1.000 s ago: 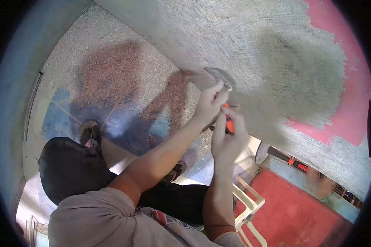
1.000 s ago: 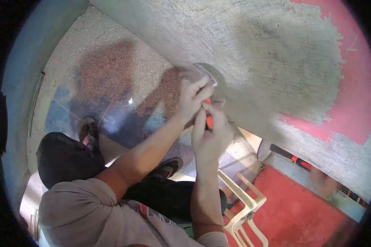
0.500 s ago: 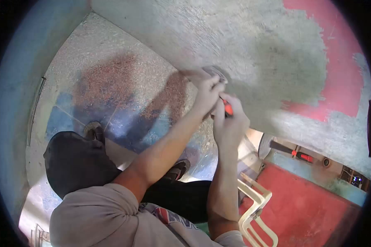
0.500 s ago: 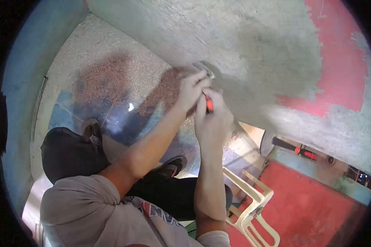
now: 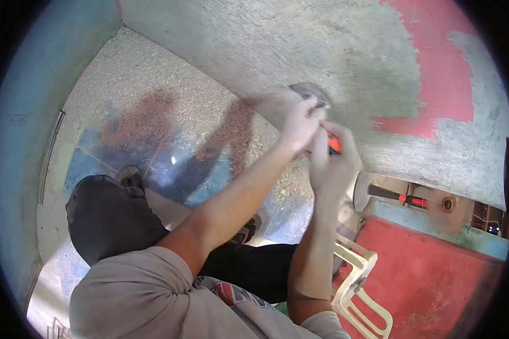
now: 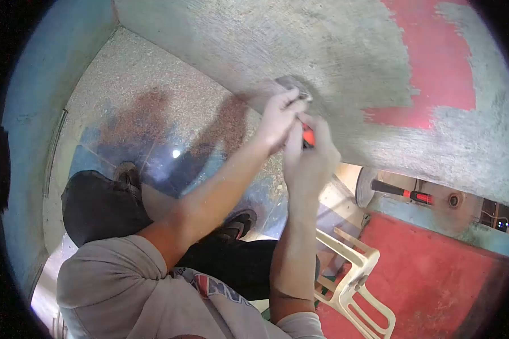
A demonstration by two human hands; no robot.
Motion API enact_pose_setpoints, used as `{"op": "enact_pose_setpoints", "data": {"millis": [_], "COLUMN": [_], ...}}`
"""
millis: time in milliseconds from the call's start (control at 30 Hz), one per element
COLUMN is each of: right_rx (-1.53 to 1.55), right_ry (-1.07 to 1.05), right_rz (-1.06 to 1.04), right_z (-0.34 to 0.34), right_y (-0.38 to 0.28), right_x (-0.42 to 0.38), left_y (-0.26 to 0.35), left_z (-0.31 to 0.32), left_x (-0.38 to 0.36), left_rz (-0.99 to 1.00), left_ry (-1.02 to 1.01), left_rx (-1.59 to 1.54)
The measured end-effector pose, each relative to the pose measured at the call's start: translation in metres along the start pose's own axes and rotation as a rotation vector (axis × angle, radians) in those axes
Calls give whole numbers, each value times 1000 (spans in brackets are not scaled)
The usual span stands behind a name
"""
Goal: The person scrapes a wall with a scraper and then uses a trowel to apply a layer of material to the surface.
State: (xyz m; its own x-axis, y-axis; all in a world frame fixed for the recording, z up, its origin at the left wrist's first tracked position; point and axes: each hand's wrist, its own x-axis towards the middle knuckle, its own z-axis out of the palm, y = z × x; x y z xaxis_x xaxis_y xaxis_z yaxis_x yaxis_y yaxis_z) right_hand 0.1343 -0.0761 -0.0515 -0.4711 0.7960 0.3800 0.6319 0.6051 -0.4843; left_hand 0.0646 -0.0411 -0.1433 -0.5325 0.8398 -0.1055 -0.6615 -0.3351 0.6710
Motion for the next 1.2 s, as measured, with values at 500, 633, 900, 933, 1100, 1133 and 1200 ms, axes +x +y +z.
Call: {"op": "enact_pose_setpoints", "data": {"millis": [500,633,900,933,1100,1133,1200], "right_rx": [-3,169,-81,-58,-87,-72,-89], "right_ry": [-9,14,-68,-12,-142,-98,-47], "right_rz": [-84,-109,-136,-213,-178,-193,-176], "right_z": [12,43,36,44,70,62,43], "right_y": [-2,3,-13,-6,14,2,-15], "right_x": [-9,-5,-6,-5,2,1,-3], "left_y": [15,4,-2,-1,-22,-13,6], "left_z": [-17,-44,-51,-51,-82,-67,-51], "left_x": [-4,17,16,17,26,19,10], "left_rz": [-16,88,59,65,21,43,41], "left_ry": [47,75,106,102,125,146,104], "left_rx": [-1,93,-52,-96,36,-49,-55]}}
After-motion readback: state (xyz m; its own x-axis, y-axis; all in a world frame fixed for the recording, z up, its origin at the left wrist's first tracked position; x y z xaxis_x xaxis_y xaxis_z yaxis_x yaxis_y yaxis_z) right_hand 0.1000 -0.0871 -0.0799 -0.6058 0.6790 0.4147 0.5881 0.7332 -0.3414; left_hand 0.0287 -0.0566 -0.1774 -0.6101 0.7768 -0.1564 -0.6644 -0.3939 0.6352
